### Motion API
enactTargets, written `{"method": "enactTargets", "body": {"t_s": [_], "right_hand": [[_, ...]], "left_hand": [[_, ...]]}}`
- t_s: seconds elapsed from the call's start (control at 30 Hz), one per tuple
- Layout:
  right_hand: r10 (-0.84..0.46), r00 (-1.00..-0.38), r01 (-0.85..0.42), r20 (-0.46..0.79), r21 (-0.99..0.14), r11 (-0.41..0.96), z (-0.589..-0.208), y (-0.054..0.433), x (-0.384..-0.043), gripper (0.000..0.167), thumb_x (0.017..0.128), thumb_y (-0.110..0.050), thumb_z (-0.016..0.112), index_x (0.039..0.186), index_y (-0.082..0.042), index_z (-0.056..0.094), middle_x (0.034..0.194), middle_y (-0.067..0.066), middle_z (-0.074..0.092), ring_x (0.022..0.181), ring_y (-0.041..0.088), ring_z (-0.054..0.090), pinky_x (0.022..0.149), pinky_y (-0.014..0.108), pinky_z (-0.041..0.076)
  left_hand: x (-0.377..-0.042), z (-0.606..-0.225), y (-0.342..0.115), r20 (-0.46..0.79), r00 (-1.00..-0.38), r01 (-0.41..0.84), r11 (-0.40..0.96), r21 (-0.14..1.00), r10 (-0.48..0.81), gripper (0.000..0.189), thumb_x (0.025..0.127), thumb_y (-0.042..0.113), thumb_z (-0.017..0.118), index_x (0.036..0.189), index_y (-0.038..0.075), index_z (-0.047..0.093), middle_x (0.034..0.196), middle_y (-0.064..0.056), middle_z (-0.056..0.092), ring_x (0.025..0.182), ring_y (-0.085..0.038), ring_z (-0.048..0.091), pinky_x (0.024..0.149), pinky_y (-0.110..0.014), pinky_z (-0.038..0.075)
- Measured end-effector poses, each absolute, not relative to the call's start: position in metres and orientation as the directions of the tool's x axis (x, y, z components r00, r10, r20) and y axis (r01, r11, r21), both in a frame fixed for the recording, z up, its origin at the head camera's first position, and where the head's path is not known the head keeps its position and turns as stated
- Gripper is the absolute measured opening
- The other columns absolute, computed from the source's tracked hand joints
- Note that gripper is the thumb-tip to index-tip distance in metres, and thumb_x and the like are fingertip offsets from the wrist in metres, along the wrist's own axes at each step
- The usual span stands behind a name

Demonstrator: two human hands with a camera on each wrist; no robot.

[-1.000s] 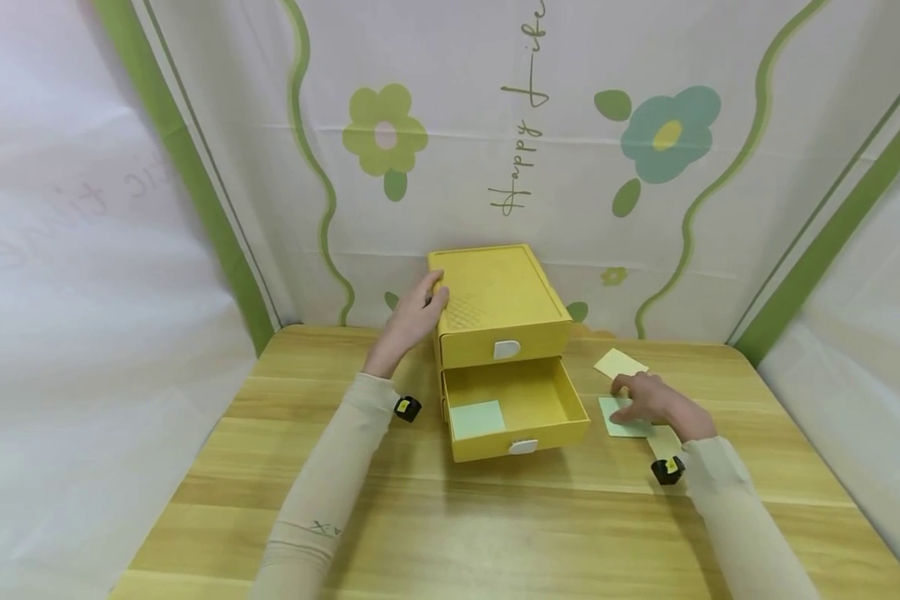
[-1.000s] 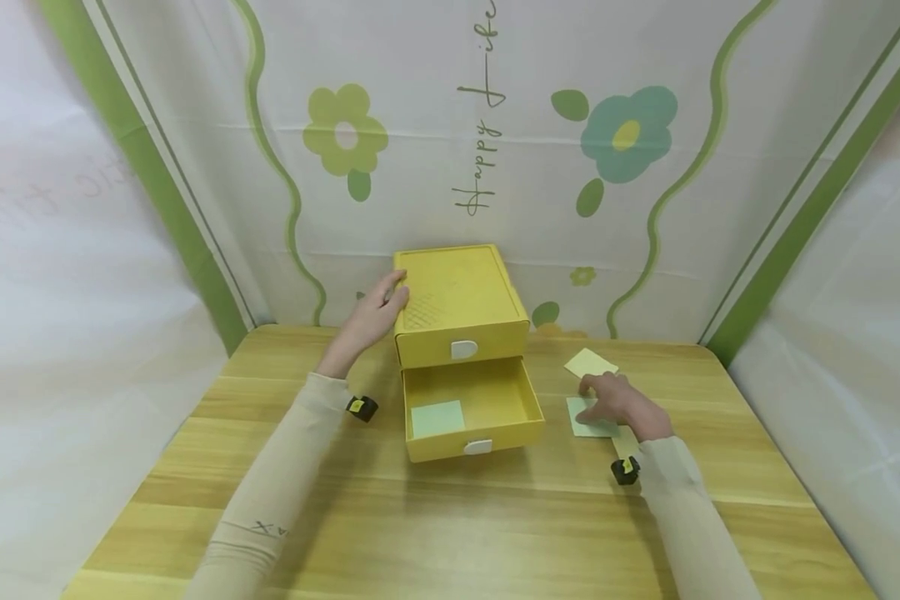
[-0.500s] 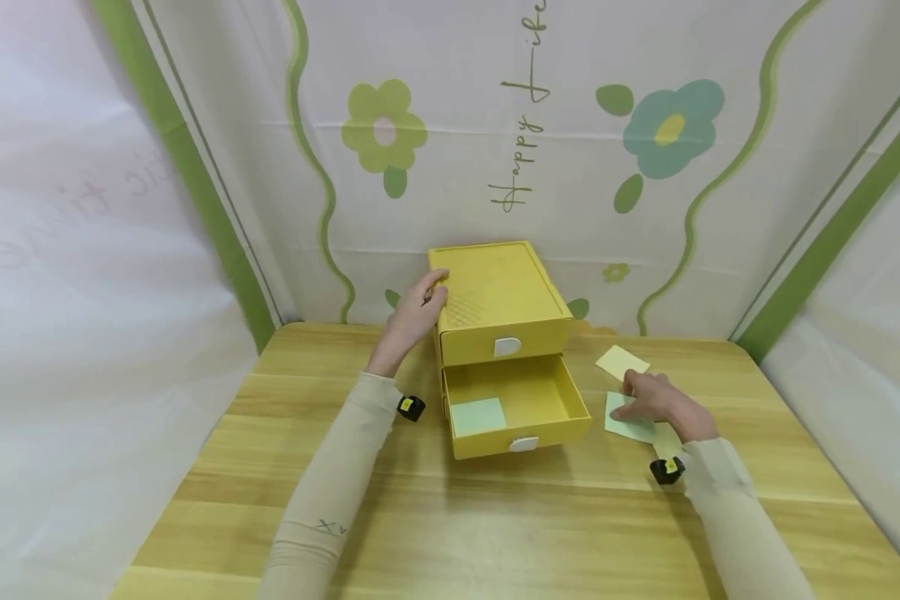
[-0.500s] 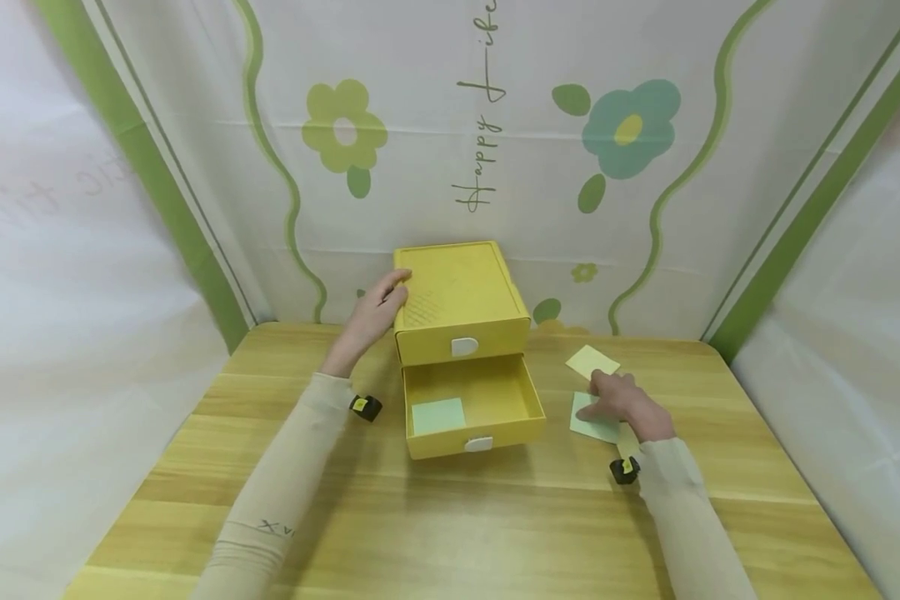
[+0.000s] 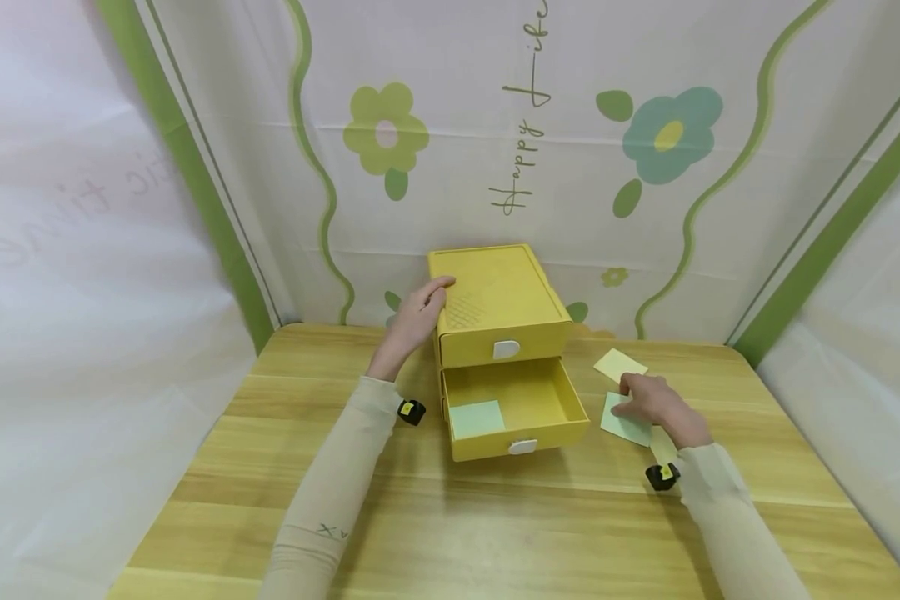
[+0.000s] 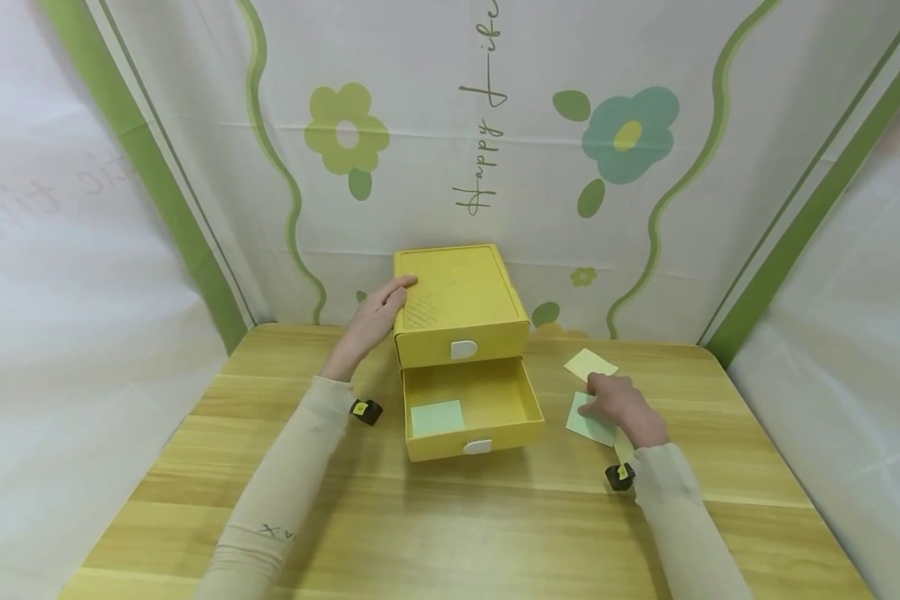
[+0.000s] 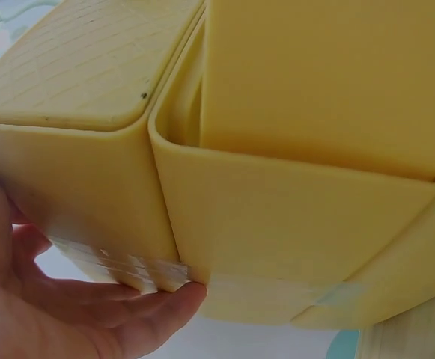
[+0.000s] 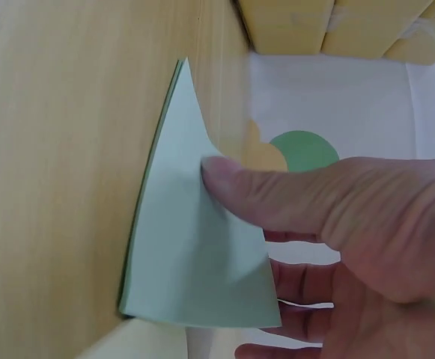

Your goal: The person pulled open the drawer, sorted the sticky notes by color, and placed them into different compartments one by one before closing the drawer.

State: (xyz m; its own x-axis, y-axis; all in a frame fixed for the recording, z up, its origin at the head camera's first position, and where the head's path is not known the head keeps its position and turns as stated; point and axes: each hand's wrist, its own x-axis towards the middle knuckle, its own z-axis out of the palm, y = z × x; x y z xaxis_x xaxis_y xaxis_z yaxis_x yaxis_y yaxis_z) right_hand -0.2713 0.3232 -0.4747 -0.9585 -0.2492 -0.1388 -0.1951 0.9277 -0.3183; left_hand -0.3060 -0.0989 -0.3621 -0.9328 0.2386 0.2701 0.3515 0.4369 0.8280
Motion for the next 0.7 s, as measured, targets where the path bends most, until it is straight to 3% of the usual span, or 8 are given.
{"method": "enactTargets", "body": {"t_s": [0.27,0.7], "right_hand": [[-0.279,-0.953,-0.221,-0.115,-0.362,0.905,-0.469,0.323,-0.268,0.011,0.087,-0.012,0.065,0.094,-0.003,0.063,0.085,0.011,0.065,0.071,0.022,0.055,0.059,0.032,0.042],[-0.375,-0.923,-0.276,-0.082,-0.540,0.795,-0.435,0.328,-0.268,0.009,0.093,-0.016,0.065,0.094,-0.007,0.063,0.080,0.004,0.061,0.070,0.014,0.052,0.061,0.027,0.044]], "left_hand": [[-0.303,-0.365,-0.099,0.262,-0.935,0.342,0.415,0.843,0.238,0.044,0.107,0.034,0.031,0.143,0.020,0.050,0.056,0.005,0.032,0.044,-0.010,0.023,0.041,-0.024,0.024],[-0.305,-0.365,-0.098,0.318,-0.924,0.380,0.413,0.828,0.212,0.044,0.106,0.032,0.031,0.142,0.018,0.052,0.054,0.005,0.030,0.043,-0.010,0.022,0.041,-0.025,0.024]]}}
